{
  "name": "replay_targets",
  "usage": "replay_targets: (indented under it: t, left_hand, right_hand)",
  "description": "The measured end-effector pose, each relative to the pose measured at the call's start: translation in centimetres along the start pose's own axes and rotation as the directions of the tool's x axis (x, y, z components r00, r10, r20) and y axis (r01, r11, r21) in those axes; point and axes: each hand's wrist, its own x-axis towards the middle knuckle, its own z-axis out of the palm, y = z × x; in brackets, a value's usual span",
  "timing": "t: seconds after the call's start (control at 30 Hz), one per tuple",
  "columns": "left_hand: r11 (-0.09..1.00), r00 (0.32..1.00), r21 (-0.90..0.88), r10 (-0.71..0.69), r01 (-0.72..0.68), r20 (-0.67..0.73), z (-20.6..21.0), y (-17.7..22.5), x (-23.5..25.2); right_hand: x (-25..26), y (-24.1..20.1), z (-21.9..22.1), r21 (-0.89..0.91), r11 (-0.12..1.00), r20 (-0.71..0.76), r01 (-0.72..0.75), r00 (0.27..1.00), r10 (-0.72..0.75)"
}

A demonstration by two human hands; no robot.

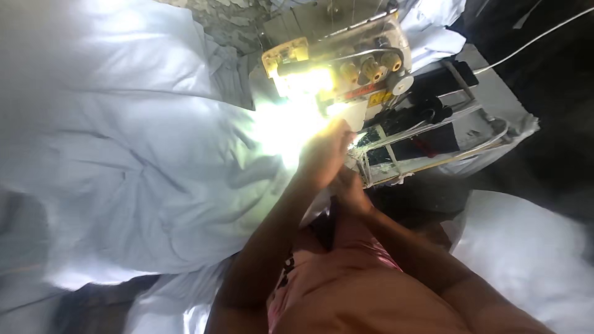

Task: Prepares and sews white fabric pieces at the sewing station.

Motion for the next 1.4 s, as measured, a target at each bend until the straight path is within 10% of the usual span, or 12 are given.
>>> replay_targets:
  t: [0.2,0.47,0.6,0.77,1.0,1.4]
  left_hand:
    - [0.999,0.937,0.025,-0.036,0.048,-0.348,0.2,-5.2,-3.8]
    - [0.973,0.873,-0.021,-0.218,0.232,-0.437,-1.5,-9.2,-5.6]
    - [0.977,0.876,-0.046,-0.208,0.209,-0.436,-1.3,-10.1,-5.3]
    - [0.970,0.883,-0.137,-0.239,0.200,-0.405,-2.1,-11.1,-4.8]
    - [0.996,0.923,0.084,-0.005,0.040,-0.384,0.2,-6.1,-5.1]
    - [0.998,0.951,0.055,0.014,0.003,-0.310,-0.3,-7.2,-4.7]
  right_hand:
    - [0.0,0.7,0.3,0.045,0.998,-0.052,-0.039,0.998,0.041]
    - [0.0,0.4,-0.1,-0.232,0.971,-0.064,0.056,0.995,-0.073]
    - [-0.1,0.0,-0.2,-0.252,0.963,-0.023,0.093,0.995,-0.102]
    - [-1.8,-5.2,-1.3,0.238,0.951,0.143,-0.198,0.975,0.167]
    - [-1.7,-2.1,-0.5,0.183,0.956,0.112,-0.229,0.971,0.211]
    - [2.8,-5.5,-0.2,0.256,0.965,0.211,0.064,0.970,-0.120]
